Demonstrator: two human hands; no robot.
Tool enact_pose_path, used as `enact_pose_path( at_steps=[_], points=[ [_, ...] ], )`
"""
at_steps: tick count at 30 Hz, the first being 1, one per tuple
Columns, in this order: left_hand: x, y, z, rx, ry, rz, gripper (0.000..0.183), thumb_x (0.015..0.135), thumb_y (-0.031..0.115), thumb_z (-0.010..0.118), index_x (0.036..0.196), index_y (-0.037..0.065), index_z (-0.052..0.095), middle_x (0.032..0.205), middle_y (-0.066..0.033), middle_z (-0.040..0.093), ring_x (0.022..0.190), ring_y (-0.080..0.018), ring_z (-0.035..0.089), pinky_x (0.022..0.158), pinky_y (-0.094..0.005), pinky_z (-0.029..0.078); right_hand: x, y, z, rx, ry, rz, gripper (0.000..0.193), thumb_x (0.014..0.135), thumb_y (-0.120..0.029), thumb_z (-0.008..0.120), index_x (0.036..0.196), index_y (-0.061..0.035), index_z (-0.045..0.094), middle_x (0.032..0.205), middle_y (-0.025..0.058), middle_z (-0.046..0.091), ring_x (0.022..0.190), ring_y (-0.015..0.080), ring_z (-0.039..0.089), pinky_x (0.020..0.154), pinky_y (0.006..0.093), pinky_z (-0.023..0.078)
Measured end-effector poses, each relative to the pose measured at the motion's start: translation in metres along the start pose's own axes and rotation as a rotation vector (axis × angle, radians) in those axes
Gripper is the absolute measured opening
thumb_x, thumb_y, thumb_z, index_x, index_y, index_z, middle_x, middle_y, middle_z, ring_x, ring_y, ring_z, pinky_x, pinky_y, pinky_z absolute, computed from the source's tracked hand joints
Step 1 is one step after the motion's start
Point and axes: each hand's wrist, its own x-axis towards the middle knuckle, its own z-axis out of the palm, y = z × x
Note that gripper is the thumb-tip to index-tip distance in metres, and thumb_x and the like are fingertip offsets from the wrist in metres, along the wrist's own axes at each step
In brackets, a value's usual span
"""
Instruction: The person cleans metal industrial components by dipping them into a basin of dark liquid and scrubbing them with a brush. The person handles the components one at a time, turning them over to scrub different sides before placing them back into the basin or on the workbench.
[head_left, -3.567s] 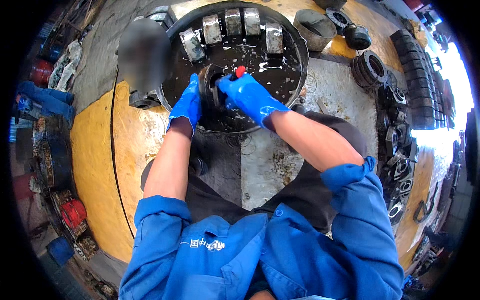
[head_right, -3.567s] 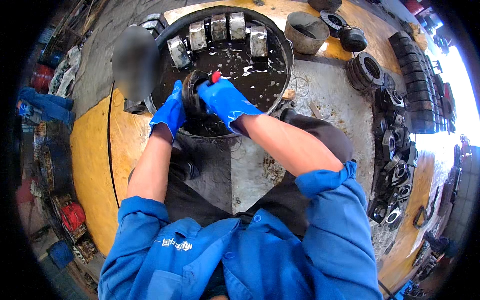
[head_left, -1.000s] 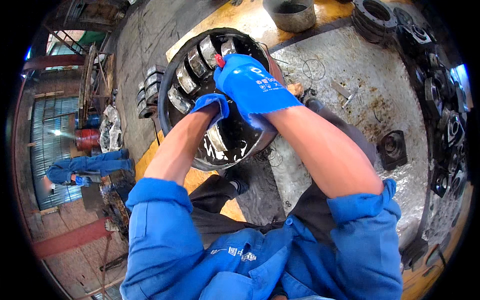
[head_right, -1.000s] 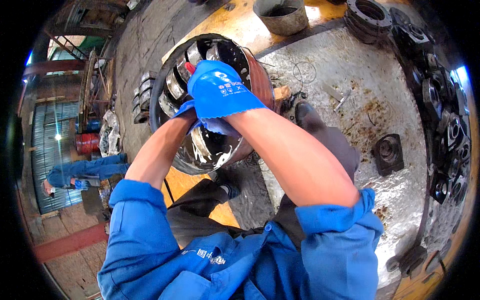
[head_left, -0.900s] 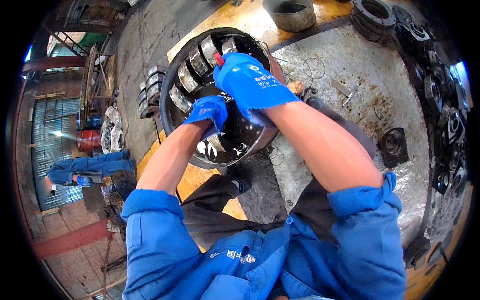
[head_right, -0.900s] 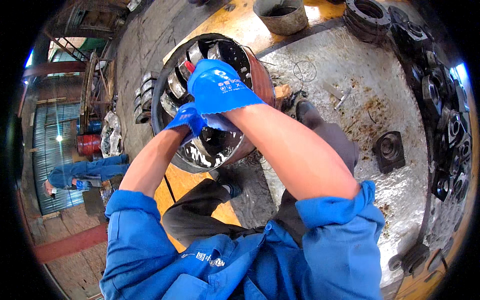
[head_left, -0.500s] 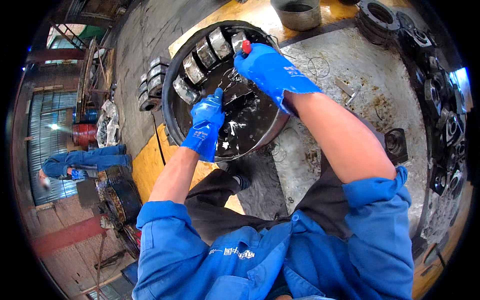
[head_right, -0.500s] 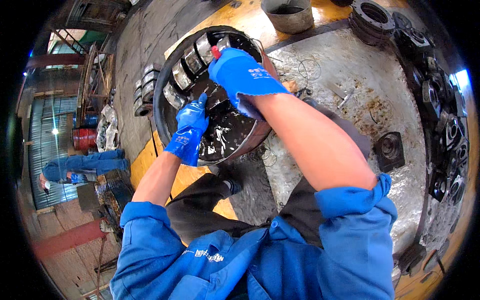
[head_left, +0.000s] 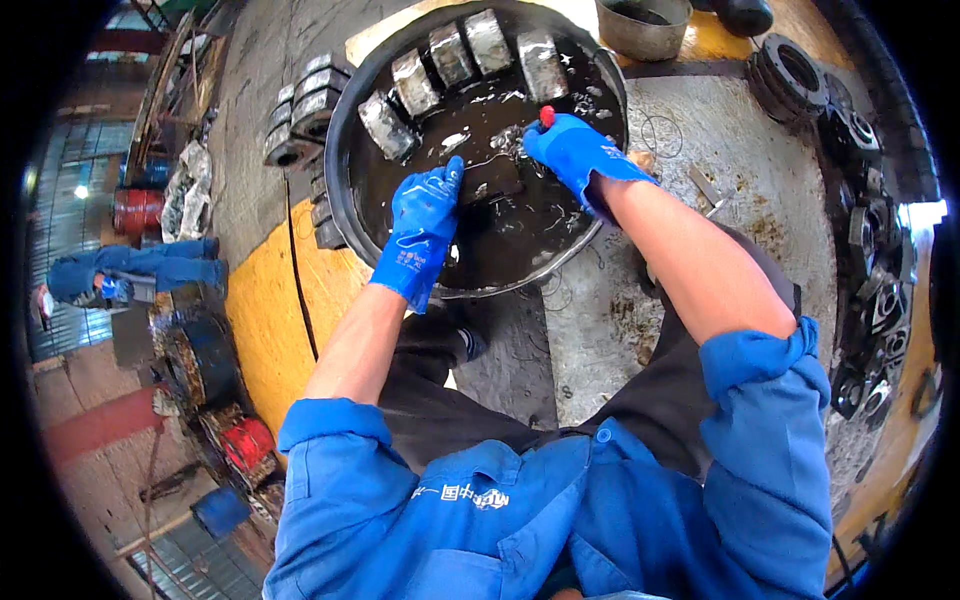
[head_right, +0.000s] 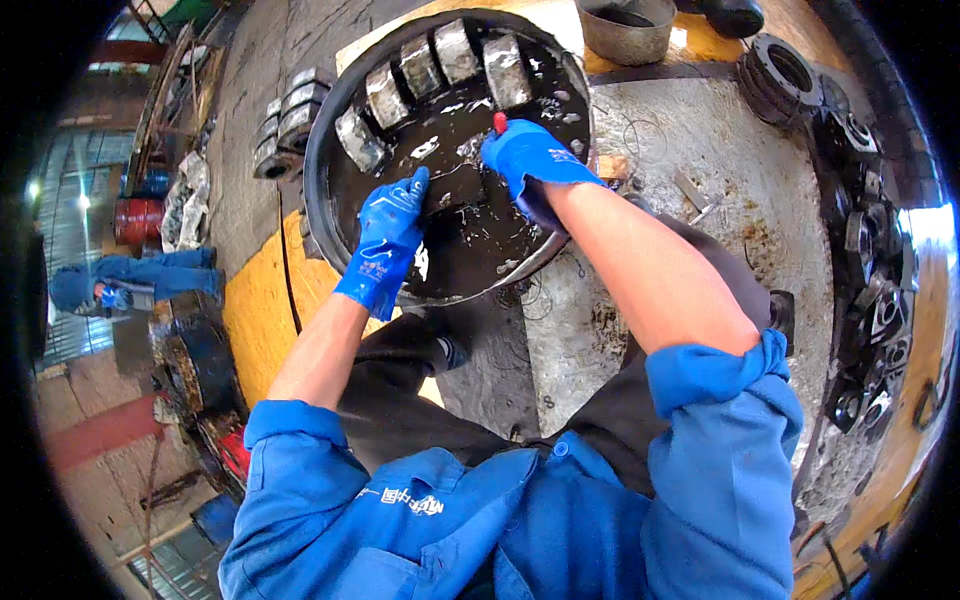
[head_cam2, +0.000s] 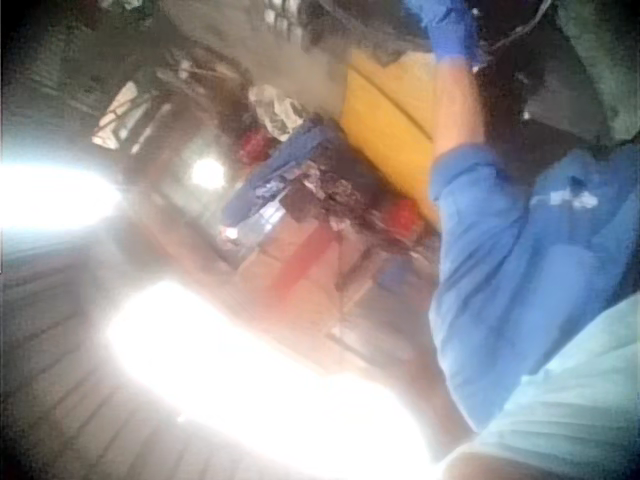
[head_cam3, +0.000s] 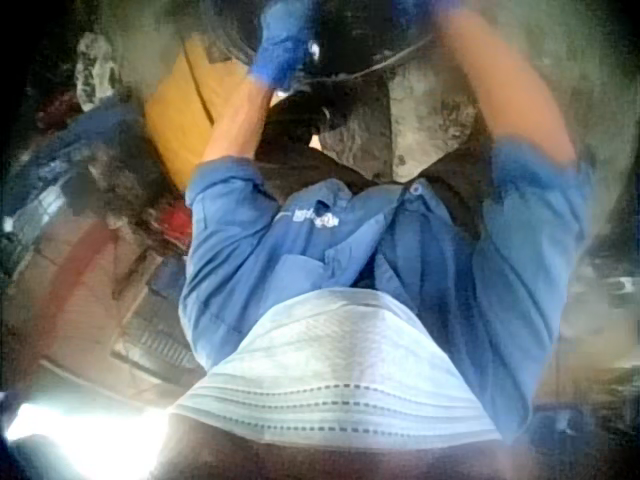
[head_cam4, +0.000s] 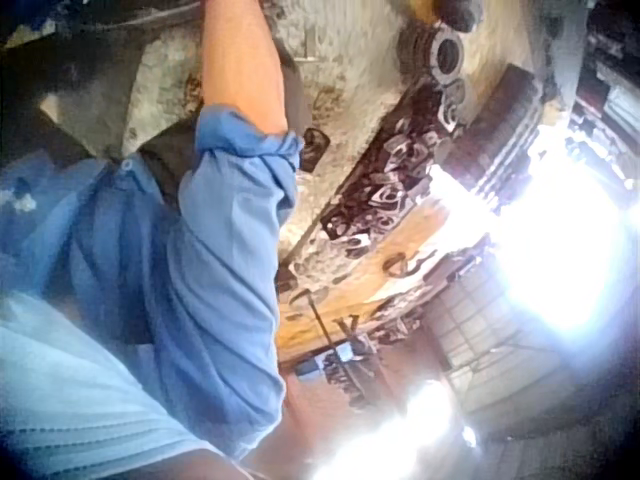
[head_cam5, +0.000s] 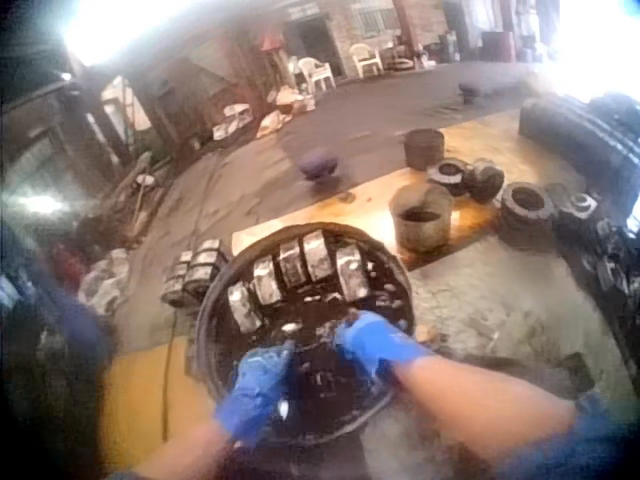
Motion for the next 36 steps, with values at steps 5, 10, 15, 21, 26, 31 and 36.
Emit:
enact_pose_path(
  at_steps=[5, 10, 15, 21, 26, 31, 36],
  points=[
    [-0.016, -0.011, -0.017, -0.163, -0.056, -0.062, 0.07, 0.076, 0.022, 0.078, 0.14, 0.008, 0.055, 0.119, -0.0167, 0.068, 0.109, -0.0362, 0.065, 0.095, -0.0465, 0.052, -0.005, -0.032, -0.001, 0.092, 0.024, -0.038, 0.043, 0.092, -0.042, 0.059, 0.108, -0.0048, 0.074, 0.107, 0.0232, 0.073, 0.105, 0.0423, 0.069, 0.088, 0.0456, 0.055],
    [-0.04, -0.009, -0.048, -0.327, -0.142, -0.403, 0.075, 0.078, 0.027, 0.079, 0.146, 0.008, 0.051, 0.136, -0.0195, 0.062, 0.122, -0.037, 0.061, 0.108, -0.0447, 0.047, -0.022, -0.076, 0.01, 0.253, -0.011, -0.185, 0.04, 0.09, -0.042, 0.062, 0.105, -0.0083, 0.075, 0.095, 0.02, 0.074, 0.092, 0.0341, 0.072, 0.084, 0.0421, 0.055],
    [-0.057, -0.013, -0.044, -0.381, 0.028, -0.544, 0.074, 0.083, 0.031, 0.076, 0.148, 0.007, 0.05, 0.141, -0.02, 0.06, 0.128, -0.0363, 0.058, 0.111, -0.0429, 0.046, -0.023, -0.09, 0.071, 0.399, -0.158, -0.274, 0.041, 0.087, -0.044, 0.065, 0.103, -0.0089, 0.076, 0.096, 0.0167, 0.075, 0.093, 0.0314, 0.072, 0.085, 0.0409, 0.055],
    [-0.08, -0.018, -0.054, -0.504, 0.031, -0.721, 0.07, 0.085, 0.032, 0.074, 0.147, 0.009, 0.051, 0.143, -0.02, 0.058, 0.132, -0.035, 0.056, 0.112, -0.0424, 0.044, -0.033, -0.082, 0.059, 0.137, -0.191, -0.156, 0.04, 0.09, -0.044, 0.065, 0.101, -0.0078, 0.076, 0.092, 0.0183, 0.075, 0.088, 0.0302, 0.072, 0.082, 0.0397, 0.056],
    [-0.081, -0.022, -0.045, -0.493, 0.077, -0.637, 0.072, 0.086, 0.034, 0.073, 0.148, 0.008, 0.05, 0.146, -0.0199, 0.055, 0.134, -0.0352, 0.054, 0.114, -0.0434, 0.043, -0.037, -0.067, 0.029, 0.077, -0.083, -0.101, 0.035, 0.09, -0.043, 0.068, 0.102, -0.0115, 0.077, 0.088, 0.0104, 0.076, 0.08, 0.0224, 0.071, 0.077, 0.0363, 0.056],
    [-0.082, -0.022, -0.043, -0.539, 0.053, -0.561, 0.072, 0.085, 0.037, 0.072, 0.146, 0.004, 0.051, 0.145, -0.0234, 0.056, 0.134, -0.0377, 0.053, 0.114, -0.0442, 0.042, -0.029, -0.034, 0.003, 0.227, -0.056, -0.098, 0.038, 0.089, -0.045, 0.072, 0.1, -0.0084, 0.077, 0.084, 0.0067, 0.075, 0.074, 0.0162, 0.069, 0.069, 0.0336, 0.055],
    [-0.079, -0.017, -0.043, -0.565, -0.042, -0.549, 0.073, 0.085, 0.038, 0.07, 0.149, 0.009, 0.049, 0.148, -0.0212, 0.054, 0.137, -0.0373, 0.051, 0.116, -0.0438, 0.041, -0.021, -0.027, -0.009, 0.334, -0.006, 0.002, 0.031, 0.091, -0.037, 0.074, 0.106, -0.0094, 0.077, 0.088, 0.007, 0.075, 0.076, 0.0161, 0.071, 0.066, 0.0325, 0.057]
  ],
)
